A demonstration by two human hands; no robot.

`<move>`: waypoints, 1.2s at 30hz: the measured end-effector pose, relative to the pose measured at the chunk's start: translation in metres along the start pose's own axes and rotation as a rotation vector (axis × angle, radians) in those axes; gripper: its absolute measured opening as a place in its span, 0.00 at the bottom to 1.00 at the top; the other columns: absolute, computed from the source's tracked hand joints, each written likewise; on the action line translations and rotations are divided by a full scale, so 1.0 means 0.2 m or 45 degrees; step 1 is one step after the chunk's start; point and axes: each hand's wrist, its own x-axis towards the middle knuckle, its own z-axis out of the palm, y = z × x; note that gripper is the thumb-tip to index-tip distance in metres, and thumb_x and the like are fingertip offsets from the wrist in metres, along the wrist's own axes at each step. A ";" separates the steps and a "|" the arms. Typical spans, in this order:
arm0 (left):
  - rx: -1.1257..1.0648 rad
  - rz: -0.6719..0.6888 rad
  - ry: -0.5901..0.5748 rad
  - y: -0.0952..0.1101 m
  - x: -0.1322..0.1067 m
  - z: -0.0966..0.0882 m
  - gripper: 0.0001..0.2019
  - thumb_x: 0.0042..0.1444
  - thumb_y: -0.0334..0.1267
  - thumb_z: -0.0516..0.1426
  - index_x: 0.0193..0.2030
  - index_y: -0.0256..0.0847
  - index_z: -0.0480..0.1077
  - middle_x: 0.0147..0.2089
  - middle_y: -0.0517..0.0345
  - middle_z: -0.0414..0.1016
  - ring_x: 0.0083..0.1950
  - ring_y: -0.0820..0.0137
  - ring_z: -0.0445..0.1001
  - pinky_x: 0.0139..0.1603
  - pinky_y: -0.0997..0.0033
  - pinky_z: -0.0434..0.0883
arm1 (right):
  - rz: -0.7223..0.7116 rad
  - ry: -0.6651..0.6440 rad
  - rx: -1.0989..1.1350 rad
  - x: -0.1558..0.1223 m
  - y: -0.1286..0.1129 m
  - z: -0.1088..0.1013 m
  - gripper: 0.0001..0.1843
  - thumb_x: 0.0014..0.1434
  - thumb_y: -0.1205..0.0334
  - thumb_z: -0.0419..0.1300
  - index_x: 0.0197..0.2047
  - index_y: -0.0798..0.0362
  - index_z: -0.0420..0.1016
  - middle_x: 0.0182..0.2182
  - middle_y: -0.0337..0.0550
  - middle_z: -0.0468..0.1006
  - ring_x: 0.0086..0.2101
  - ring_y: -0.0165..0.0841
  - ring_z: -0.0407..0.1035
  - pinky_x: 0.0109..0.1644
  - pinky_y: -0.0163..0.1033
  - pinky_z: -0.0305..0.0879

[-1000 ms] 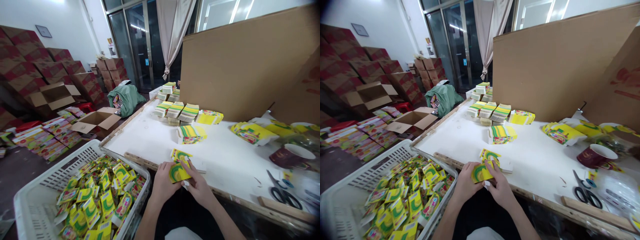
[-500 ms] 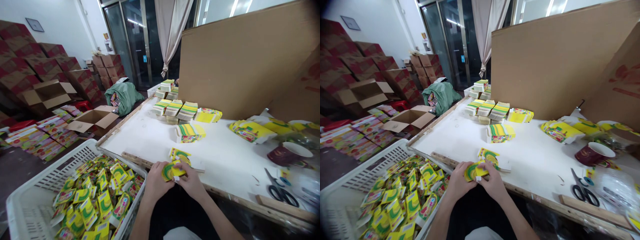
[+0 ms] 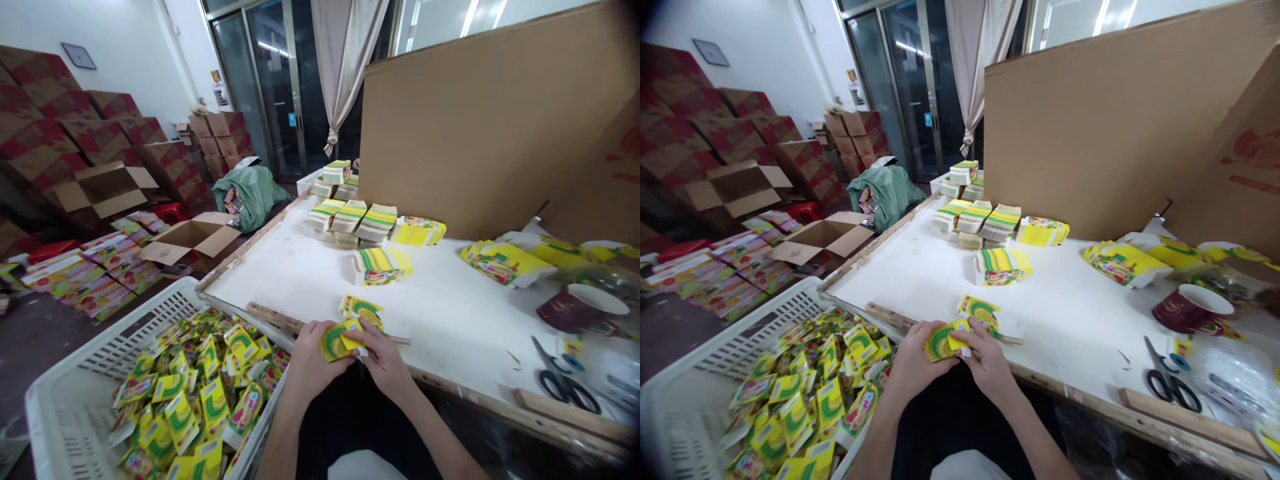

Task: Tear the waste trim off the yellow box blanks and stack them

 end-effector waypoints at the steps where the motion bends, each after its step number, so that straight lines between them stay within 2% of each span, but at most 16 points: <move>1: -0.011 0.001 -0.020 0.00 0.00 -0.01 0.23 0.35 0.37 0.63 0.42 0.43 0.66 0.39 0.56 0.69 0.43 0.64 0.67 0.44 0.64 0.66 | -0.016 -0.042 -0.029 0.00 0.00 -0.02 0.15 0.55 0.65 0.51 0.45 0.51 0.72 0.53 0.52 0.65 0.55 0.43 0.56 0.55 0.53 0.55; 6: -0.059 0.035 -0.135 -0.02 -0.01 -0.01 0.25 0.34 0.39 0.64 0.43 0.43 0.66 0.39 0.56 0.69 0.41 0.64 0.68 0.43 0.64 0.66 | -0.055 -0.246 -0.030 0.00 -0.02 -0.14 0.14 0.52 0.66 0.56 0.42 0.48 0.74 0.53 0.49 0.65 0.53 0.41 0.59 0.54 0.49 0.58; 9: 0.001 0.052 -0.113 0.00 -0.01 0.03 0.23 0.36 0.38 0.62 0.43 0.43 0.65 0.39 0.55 0.69 0.42 0.63 0.67 0.43 0.64 0.65 | 0.036 -0.117 0.004 0.00 -0.04 -0.08 0.13 0.48 0.66 0.59 0.40 0.48 0.73 0.51 0.48 0.68 0.54 0.43 0.57 0.55 0.51 0.56; 12: 0.058 0.007 -0.084 -0.04 0.00 0.02 0.22 0.38 0.38 0.61 0.44 0.42 0.64 0.40 0.55 0.69 0.43 0.64 0.67 0.44 0.66 0.65 | 0.124 0.026 0.135 0.00 -0.02 0.01 0.26 0.49 0.64 0.59 0.53 0.48 0.62 0.52 0.48 0.65 0.53 0.40 0.59 0.54 0.48 0.58; 14: 0.163 -0.120 -0.061 -0.13 0.00 -0.05 0.22 0.40 0.42 0.60 0.44 0.41 0.65 0.41 0.53 0.70 0.43 0.63 0.68 0.45 0.64 0.64 | 0.192 0.077 0.144 0.02 0.05 0.03 0.34 0.49 0.62 0.58 0.58 0.50 0.51 0.52 0.50 0.64 0.47 0.38 0.65 0.49 0.45 0.64; 15: 0.260 -0.221 -0.034 -0.19 -0.01 -0.10 0.22 0.41 0.45 0.59 0.44 0.40 0.65 0.41 0.52 0.70 0.44 0.61 0.67 0.46 0.62 0.64 | 0.239 0.109 0.066 0.03 0.10 0.02 0.35 0.48 0.61 0.59 0.58 0.51 0.50 0.50 0.50 0.66 0.44 0.38 0.67 0.47 0.45 0.65; 17: 0.563 -0.435 0.072 -0.30 -0.02 -0.20 0.28 0.40 0.49 0.59 0.48 0.38 0.64 0.46 0.46 0.68 0.49 0.52 0.64 0.49 0.53 0.60 | 0.357 0.240 -0.279 0.05 0.20 -0.01 0.26 0.48 0.63 0.57 0.52 0.53 0.60 0.43 0.50 0.70 0.39 0.40 0.68 0.42 0.47 0.66; 18: 0.687 -0.574 0.193 -0.36 -0.03 -0.25 0.34 0.38 0.51 0.59 0.52 0.36 0.61 0.51 0.40 0.65 0.53 0.47 0.60 0.49 0.48 0.58 | 0.356 0.272 -0.455 0.06 0.26 -0.03 0.23 0.48 0.65 0.57 0.49 0.52 0.63 0.40 0.49 0.71 0.38 0.41 0.67 0.42 0.49 0.65; 20: 0.696 -0.645 0.272 -0.42 -0.03 -0.30 0.39 0.39 0.53 0.59 0.55 0.32 0.57 0.54 0.35 0.61 0.56 0.45 0.57 0.51 0.46 0.56 | 0.313 0.262 -0.615 0.07 0.34 -0.06 0.20 0.46 0.70 0.55 0.44 0.52 0.67 0.36 0.47 0.72 0.37 0.42 0.66 0.43 0.50 0.63; 22: 0.459 -0.565 0.226 -0.43 -0.03 -0.27 0.35 0.43 0.53 0.56 0.55 0.31 0.57 0.53 0.37 0.63 0.56 0.51 0.59 0.53 0.51 0.57 | 0.288 0.245 -0.639 0.07 0.38 -0.06 0.19 0.44 0.73 0.54 0.42 0.52 0.67 0.34 0.47 0.71 0.37 0.43 0.65 0.43 0.51 0.62; 25: -0.095 -0.453 0.098 -0.35 -0.01 -0.11 0.27 0.47 0.50 0.55 0.51 0.35 0.62 0.49 0.45 0.69 0.51 0.60 0.66 0.53 0.59 0.60 | 0.305 0.269 -0.623 0.07 0.37 -0.05 0.22 0.43 0.74 0.53 0.45 0.54 0.64 0.36 0.49 0.69 0.37 0.43 0.64 0.43 0.51 0.62; 28: -0.618 -0.464 0.001 -0.24 0.00 0.09 0.27 0.45 0.45 0.59 0.51 0.36 0.60 0.42 0.48 0.71 0.44 0.63 0.70 0.49 0.59 0.64 | 0.324 0.315 -0.570 0.06 0.29 -0.05 0.27 0.43 0.73 0.53 0.49 0.53 0.58 0.38 0.48 0.68 0.39 0.42 0.64 0.42 0.49 0.63; 31: -1.257 -0.466 -0.009 -0.12 0.00 0.23 0.30 0.41 0.40 0.62 0.52 0.38 0.59 0.44 0.49 0.71 0.45 0.63 0.70 0.48 0.60 0.65 | 0.325 0.249 -0.257 0.03 0.15 -0.03 0.31 0.42 0.74 0.53 0.52 0.50 0.53 0.37 0.43 0.67 0.34 0.36 0.65 0.37 0.42 0.65; 34: -1.910 -0.500 0.113 0.00 0.01 0.30 0.20 0.46 0.40 0.59 0.47 0.41 0.64 0.46 0.52 0.71 0.48 0.63 0.69 0.50 0.61 0.64 | 0.284 0.018 0.206 -0.01 0.00 0.00 0.32 0.44 0.73 0.56 0.52 0.46 0.54 0.32 0.38 0.67 0.28 0.31 0.63 0.32 0.37 0.63; 36: -2.153 -0.548 0.282 0.05 0.03 0.30 0.14 0.48 0.41 0.58 0.42 0.40 0.67 0.40 0.54 0.72 0.45 0.65 0.70 0.47 0.63 0.66 | 0.280 -0.019 0.508 -0.03 -0.08 0.02 0.31 0.45 0.71 0.57 0.52 0.45 0.54 0.32 0.38 0.67 0.29 0.30 0.63 0.32 0.36 0.63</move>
